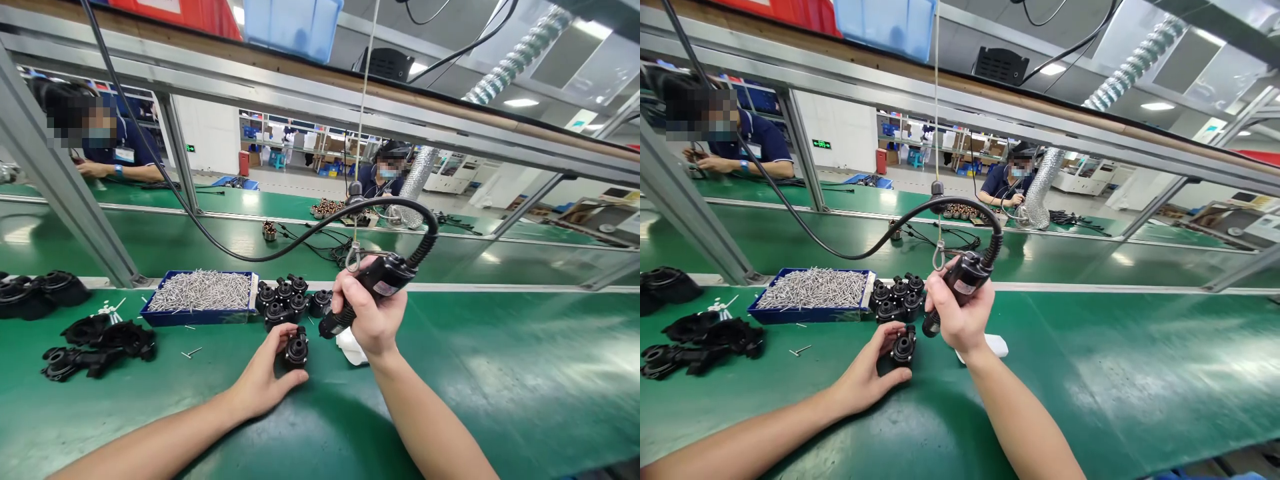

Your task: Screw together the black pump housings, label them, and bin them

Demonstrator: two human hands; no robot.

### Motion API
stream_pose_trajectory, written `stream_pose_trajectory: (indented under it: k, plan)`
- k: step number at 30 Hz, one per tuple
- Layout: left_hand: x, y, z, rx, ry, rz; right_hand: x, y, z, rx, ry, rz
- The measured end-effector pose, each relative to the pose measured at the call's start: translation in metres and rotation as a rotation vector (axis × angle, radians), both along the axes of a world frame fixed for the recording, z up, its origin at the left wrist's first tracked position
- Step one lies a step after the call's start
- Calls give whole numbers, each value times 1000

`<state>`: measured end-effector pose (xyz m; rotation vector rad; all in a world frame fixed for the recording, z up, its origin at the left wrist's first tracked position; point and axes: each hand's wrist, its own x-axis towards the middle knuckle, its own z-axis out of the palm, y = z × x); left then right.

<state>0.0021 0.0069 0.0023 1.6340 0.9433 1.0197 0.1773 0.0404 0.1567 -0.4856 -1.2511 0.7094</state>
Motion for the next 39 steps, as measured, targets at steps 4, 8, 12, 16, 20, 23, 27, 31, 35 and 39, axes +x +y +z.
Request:
stream_pose_trajectory:
  k: [4, 8, 12, 16, 20, 23, 27, 31, 35, 39]
  plan:
    - [-1, 3, 6, -105, -80, -67, -7, 6, -9, -54, -15, 10]
    - [0, 5, 8, -151, -117, -69, -11, 10, -14, -104, -53, 17]
    - [1, 6, 10, -184, -148, -54, -13, 11, -16, -132, -71, 26]
    - [0, 6, 12, -195, -149, -59, -14, 11, -18, -136, -66, 30]
    - [-1, 6, 12, -214, -155, -48, -16, 10, -20, -149, -67, 34]
    - [-1, 7, 13, -244, -178, -54, -20, 11, -25, -175, -90, 36]
    - [0, 9, 13, -283, -213, -42, -25, 11, -32, -194, -126, 2]
    - [0, 10, 13, -304, -245, -44, -29, 10, -37, -182, -137, -4]
    - [0, 11, 12, -312, -261, -53, -31, 13, -36, -190, -100, -20]
    - [-1, 11, 12, -321, -266, -63, -30, 16, -31, -231, -74, -11]
